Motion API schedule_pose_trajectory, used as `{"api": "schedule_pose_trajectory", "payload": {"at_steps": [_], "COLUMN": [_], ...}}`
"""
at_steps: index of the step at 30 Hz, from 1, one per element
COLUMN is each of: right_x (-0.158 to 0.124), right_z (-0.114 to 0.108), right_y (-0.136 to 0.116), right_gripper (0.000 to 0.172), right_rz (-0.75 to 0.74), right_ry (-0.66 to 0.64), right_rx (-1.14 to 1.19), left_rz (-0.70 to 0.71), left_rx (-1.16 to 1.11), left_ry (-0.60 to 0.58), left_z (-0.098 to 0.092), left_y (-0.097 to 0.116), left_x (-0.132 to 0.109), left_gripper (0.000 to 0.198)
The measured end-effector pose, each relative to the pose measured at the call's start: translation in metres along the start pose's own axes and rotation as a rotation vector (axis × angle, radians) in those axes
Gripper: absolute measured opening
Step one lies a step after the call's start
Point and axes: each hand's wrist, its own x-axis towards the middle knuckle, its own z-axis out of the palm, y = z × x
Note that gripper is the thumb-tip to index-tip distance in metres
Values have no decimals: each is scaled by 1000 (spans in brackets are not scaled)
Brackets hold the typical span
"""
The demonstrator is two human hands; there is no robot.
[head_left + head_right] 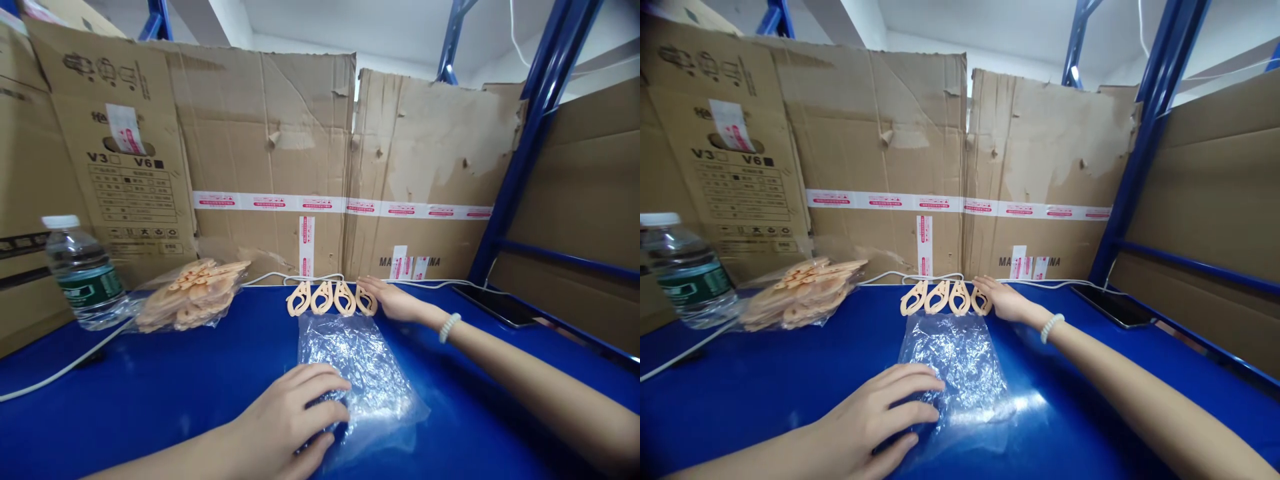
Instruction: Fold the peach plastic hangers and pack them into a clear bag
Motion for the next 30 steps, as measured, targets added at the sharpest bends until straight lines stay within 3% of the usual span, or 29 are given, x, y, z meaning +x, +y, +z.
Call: {"api": "schedule_pose_trajectory", "payload": {"at_steps": [3,7,13,18,21,25,30], "right_x": [11,2,-50,-99,-119,-128,-131], "right_z": [-3,-13,-35,-49,-53,-61,-83], "right_y": [12,14,18,6,-6,-27,-78], "right_gripper": [74,63,40,31,31,30,19], "right_rz": [-2,24,101,103,65,13,-38], "right_ry": [-93,-141,-197,-184,-90,196,515], "right_rx": [-10,-33,-19,-3,15,18,-56], "left_rz": [-12,-3,21,44,58,60,57], "left_rx": [20,48,73,105,111,78,45], "left_ry": [-20,-32,26,31,51,76,108], "left_z": [-3,-4,-1,-3,-3,-1,2], "left_y": [3,4,5,8,8,7,6], "left_x": [0,-1,-1,0,0,0,-2], "left_gripper": [35,35,31,30,30,33,37]}}
